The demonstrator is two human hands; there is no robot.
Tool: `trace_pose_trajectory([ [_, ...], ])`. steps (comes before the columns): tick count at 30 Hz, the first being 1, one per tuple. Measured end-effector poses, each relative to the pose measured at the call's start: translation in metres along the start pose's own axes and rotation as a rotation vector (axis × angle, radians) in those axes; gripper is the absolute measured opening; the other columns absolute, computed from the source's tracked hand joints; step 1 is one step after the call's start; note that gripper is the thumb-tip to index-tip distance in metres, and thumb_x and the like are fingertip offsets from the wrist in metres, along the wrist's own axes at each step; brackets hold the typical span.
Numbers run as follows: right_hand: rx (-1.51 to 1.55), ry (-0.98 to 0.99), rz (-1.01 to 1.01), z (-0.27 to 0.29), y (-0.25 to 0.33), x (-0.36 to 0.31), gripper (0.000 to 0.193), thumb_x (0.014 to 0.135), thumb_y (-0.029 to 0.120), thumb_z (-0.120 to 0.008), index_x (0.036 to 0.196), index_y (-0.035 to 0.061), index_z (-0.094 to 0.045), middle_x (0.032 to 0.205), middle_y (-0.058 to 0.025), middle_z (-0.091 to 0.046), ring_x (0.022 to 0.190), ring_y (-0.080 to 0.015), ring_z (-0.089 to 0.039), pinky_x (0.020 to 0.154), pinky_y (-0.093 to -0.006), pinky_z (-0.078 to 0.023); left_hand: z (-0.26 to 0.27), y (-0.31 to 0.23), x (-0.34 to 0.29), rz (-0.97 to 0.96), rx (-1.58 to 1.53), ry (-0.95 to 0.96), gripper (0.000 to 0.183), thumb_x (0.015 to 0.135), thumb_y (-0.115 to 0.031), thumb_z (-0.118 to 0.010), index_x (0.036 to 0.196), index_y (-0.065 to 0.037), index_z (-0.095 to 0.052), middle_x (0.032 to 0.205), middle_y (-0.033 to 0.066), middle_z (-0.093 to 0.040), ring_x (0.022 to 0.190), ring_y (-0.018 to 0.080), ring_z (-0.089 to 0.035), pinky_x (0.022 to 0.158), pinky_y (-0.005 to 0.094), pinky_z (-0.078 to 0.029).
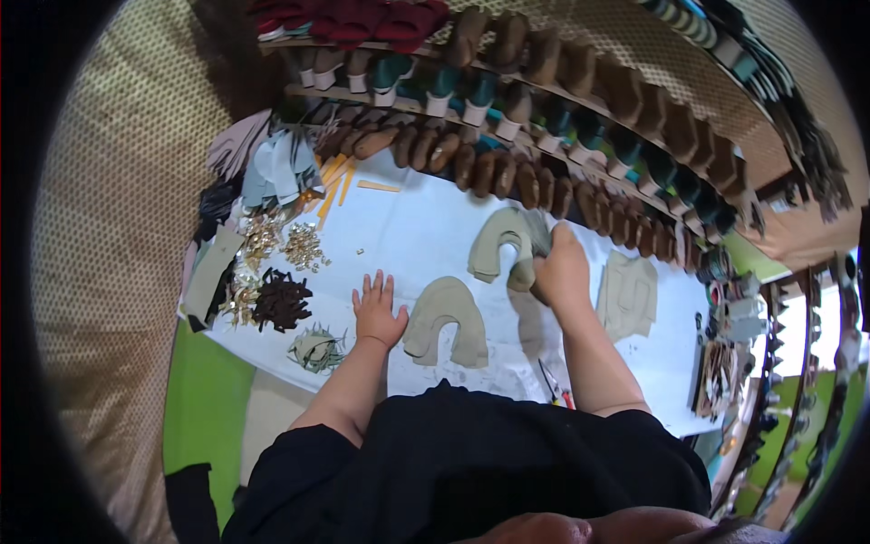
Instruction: The recorder uses scissors to cut out specific shoe pattern shapes from a sheet of material on a workbench.
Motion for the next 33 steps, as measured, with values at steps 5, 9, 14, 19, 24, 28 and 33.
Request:
trace_pose_trajectory([
  [5, 0.039, 0.493, -0.023, -0.075, 0.011, -0.133, 0.056, 0.089, 0.033, -0.062, 0.125, -0.0065, -0.044, 0.113, -0.0313, -0.059, 0.105, -0.0474, -0.058, 0.09, -0.0499, -0.048, 0.0, -0.002, 0.001, -0.006, -0.001, 0.024, 0.072, 0.085, -0.035, -0.06, 0.148, -0.01, -0.039, 0.159, 0.0117, -0.028, 0.148, 0.034, -0.019, 0.118, 0.0574, -0.01],
  [9, 0.185, 0.777, 0.046, -0.116, 0.011, -0.18, 0.072, 0.09, 0.036, -0.061, 0.141, -0.0084, -0.035, 0.122, -0.033, -0.056, 0.111, -0.046, -0.057, 0.095, -0.0491, -0.047, -0.003, 0.003, -0.001, -0.016, -0.01, 0.011, 0.072, 0.086, -0.038, -0.059, 0.149, -0.01, -0.038, 0.16, 0.0112, -0.027, 0.149, 0.0332, -0.018, 0.119, 0.057, -0.009],
  [14, 0.14, 0.332, 0.022, -0.114, -0.034, -0.173, 0.027, 0.09, 0.016, -0.049, 0.107, 0.0012, -0.065, 0.104, -0.0242, -0.066, 0.099, -0.0401, -0.063, 0.088, -0.0482, -0.05, -0.006, 0.006, -0.003, -0.021, -0.018, 0.02, 0.072, 0.086, -0.038, -0.059, 0.149, -0.01, -0.038, 0.159, 0.0113, -0.027, 0.149, 0.0324, -0.018, 0.118, 0.0572, -0.009],
  [19, 0.024, -0.051, -0.101, -0.081, -0.09, -0.154, 0.025, 0.089, 0.013, -0.053, 0.106, 0.003, -0.067, 0.103, -0.0214, -0.068, 0.096, -0.0377, -0.065, 0.084, -0.0467, -0.052, 0.002, 0.014, -0.009, -0.119, -0.151, 0.019, 0.064, 0.084, -0.03, -0.062, 0.142, -0.008, -0.047, 0.157, 0.0138, -0.032, 0.148, 0.0357, -0.022, 0.119, 0.0545, -0.015],
  [24, 0.049, 0.063, -0.202, -0.096, -0.112, -0.161, 0.024, 0.087, 0.018, -0.059, 0.106, 0.0072, -0.069, 0.105, -0.017, -0.069, 0.098, -0.0365, -0.065, 0.084, -0.0475, -0.052, -0.002, 0.032, -0.009, -0.092, -0.373, 0.071, 0.051, 0.085, -0.023, -0.064, 0.133, -0.007, -0.056, 0.15, 0.0164, -0.043, 0.144, 0.0368, -0.029, 0.119, 0.0503, -0.019],
  [28, -0.048, 0.143, -0.046, -0.116, -0.102, -0.155, 0.023, 0.081, 0.024, -0.069, 0.1, 0.0092, -0.07, 0.099, -0.0139, -0.07, 0.096, -0.0343, -0.065, 0.081, -0.0467, -0.053, -0.02, 0.035, -0.025, 0.01, -0.584, -0.019, 0.042, 0.085, -0.017, -0.065, 0.126, -0.009, -0.06, 0.143, 0.0187, -0.05, 0.136, 0.0391, -0.041, 0.115, 0.0453, -0.031],
  [33, -0.061, 0.091, 0.182, -0.11, -0.111, -0.154, 0.015, 0.077, 0.021, -0.072, 0.081, 0.008, -0.066, 0.085, -0.0113, -0.067, 0.089, -0.0323, -0.065, 0.073, -0.0466, -0.051, -0.003, -0.05, -0.056, -0.198, -0.442, -0.02, 0.038, 0.081, -0.018, -0.069, 0.117, -0.006, -0.066, 0.139, 0.0217, -0.053, 0.131, 0.0457, -0.045, 0.111, 0.0472, -0.037],
])
Point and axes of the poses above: each hand's wrist, its own x-axis towards the middle knuckle, its own z-axis out of the back of the hand, y = z × x, the point moved 3 cm from there along x, towards the middle knuckle
